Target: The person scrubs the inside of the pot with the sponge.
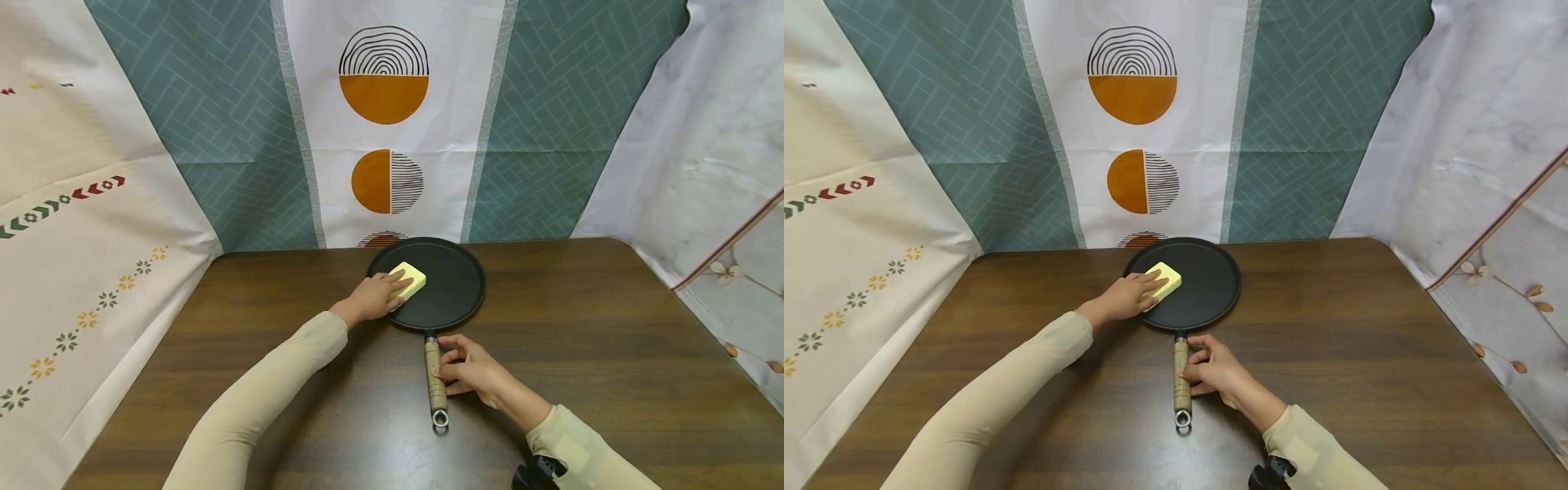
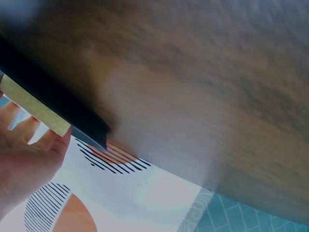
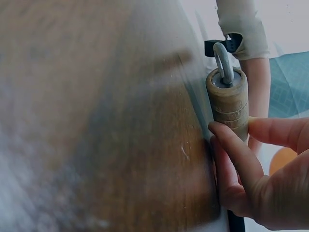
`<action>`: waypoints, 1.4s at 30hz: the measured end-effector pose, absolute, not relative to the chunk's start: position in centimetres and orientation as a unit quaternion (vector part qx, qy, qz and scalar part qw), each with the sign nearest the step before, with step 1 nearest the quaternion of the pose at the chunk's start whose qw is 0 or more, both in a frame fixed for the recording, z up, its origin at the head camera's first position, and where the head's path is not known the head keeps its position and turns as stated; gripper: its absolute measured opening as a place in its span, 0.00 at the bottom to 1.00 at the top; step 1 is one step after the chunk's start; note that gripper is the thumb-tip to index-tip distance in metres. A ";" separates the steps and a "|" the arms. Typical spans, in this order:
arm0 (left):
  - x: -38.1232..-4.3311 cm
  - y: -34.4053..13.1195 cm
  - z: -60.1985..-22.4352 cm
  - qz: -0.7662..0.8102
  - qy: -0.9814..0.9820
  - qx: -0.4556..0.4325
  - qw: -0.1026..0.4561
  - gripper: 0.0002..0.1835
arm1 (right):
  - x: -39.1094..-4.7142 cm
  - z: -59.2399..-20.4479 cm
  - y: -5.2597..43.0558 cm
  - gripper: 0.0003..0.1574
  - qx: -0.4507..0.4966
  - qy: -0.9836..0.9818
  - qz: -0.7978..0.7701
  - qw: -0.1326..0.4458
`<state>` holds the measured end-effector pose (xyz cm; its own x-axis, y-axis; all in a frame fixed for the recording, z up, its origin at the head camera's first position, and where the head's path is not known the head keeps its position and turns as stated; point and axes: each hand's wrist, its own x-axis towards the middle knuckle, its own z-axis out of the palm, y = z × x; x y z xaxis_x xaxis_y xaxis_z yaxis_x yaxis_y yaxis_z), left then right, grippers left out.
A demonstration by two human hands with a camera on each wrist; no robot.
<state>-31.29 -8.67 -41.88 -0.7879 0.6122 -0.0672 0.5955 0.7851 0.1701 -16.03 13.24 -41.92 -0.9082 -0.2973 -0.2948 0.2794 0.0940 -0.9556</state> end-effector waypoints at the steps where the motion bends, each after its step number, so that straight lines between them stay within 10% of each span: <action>1: -31.1 -8.6 -41.9 0.069 0.944 0.318 0.059 0.29 | -16.0 -41.9 13.2 0.39 -0.006 0.708 -0.673 0.215; 42: -25.9 -2.7 -41.2 0.053 0.946 0.318 0.032 0.26 | -16.4 -42.0 13.2 0.40 -0.014 0.710 -0.669 0.222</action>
<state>-25.92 -2.67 -41.16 -0.7956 0.6052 -0.0275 0.5983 0.7921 0.1208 -16.35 13.21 -41.99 -0.9014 -0.3166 -0.2955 0.2762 0.1052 -0.9553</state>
